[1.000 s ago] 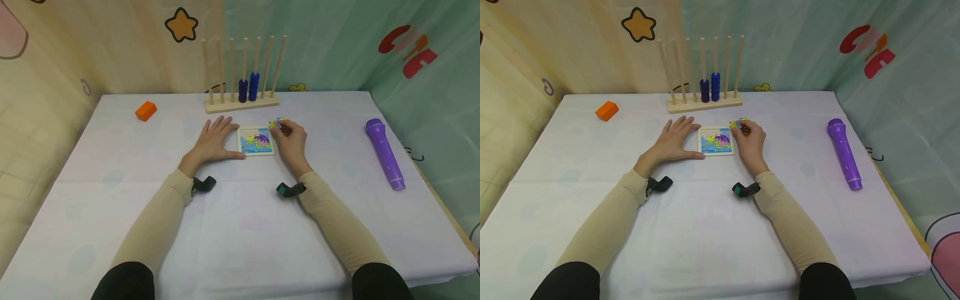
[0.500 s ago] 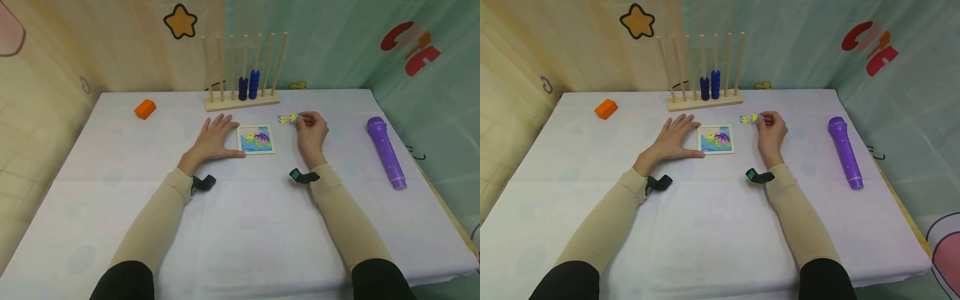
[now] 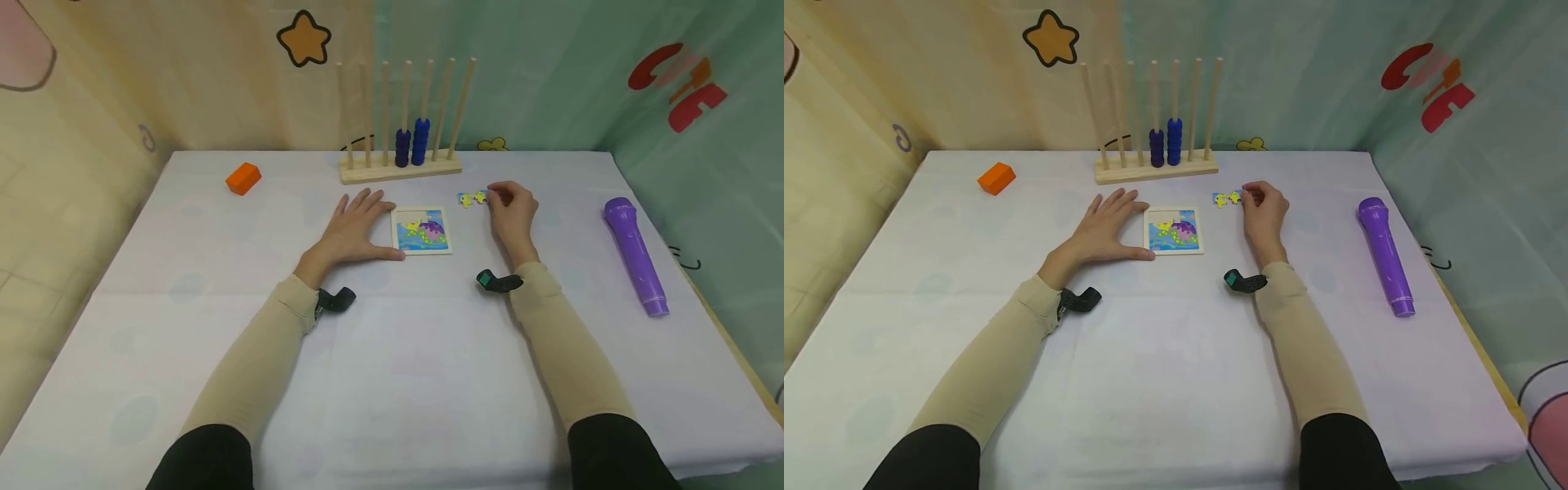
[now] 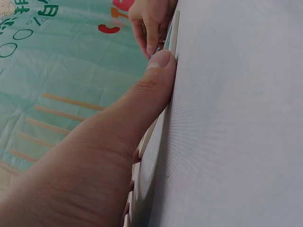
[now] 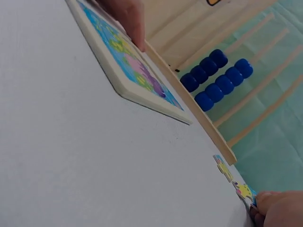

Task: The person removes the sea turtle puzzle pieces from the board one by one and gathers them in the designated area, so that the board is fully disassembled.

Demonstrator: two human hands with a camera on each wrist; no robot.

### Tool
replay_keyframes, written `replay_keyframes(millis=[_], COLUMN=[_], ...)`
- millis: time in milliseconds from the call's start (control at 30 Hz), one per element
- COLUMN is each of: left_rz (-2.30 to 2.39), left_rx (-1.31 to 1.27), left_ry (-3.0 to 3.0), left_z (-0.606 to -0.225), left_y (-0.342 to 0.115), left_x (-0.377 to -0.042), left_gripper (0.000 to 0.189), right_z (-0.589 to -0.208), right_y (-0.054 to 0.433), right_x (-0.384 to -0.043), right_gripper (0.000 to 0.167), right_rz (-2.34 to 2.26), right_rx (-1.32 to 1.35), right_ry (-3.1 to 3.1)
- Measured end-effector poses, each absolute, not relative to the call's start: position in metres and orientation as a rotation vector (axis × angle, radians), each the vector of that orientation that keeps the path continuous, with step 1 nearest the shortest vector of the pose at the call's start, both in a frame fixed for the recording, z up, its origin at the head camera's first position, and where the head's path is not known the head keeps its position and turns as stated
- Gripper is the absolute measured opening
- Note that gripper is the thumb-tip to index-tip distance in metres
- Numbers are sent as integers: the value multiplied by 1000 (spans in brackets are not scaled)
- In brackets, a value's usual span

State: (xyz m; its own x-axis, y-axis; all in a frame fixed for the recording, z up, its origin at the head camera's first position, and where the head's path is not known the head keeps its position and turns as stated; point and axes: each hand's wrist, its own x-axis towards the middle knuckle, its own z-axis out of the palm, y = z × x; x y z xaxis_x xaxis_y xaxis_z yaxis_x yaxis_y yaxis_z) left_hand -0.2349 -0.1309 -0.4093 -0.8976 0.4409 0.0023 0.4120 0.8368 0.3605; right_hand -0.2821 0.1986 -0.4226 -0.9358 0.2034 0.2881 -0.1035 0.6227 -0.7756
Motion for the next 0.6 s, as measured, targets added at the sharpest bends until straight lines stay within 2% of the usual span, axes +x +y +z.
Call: replay_keyframes(millis=[300,600], left_rz=[531,530], left_rx=[675,678], left_ry=[2937,2925], left_z=[-405,-406], left_y=[-132,-130], left_x=[-233,-233], left_gripper=[108,108], right_z=[-423,-426], right_y=[198,199], right_x=[-283,-283], right_gripper=[24,25], right_rz=[1123,1092], right_rx=[-46,-120], right_ry=[-2530,-2534])
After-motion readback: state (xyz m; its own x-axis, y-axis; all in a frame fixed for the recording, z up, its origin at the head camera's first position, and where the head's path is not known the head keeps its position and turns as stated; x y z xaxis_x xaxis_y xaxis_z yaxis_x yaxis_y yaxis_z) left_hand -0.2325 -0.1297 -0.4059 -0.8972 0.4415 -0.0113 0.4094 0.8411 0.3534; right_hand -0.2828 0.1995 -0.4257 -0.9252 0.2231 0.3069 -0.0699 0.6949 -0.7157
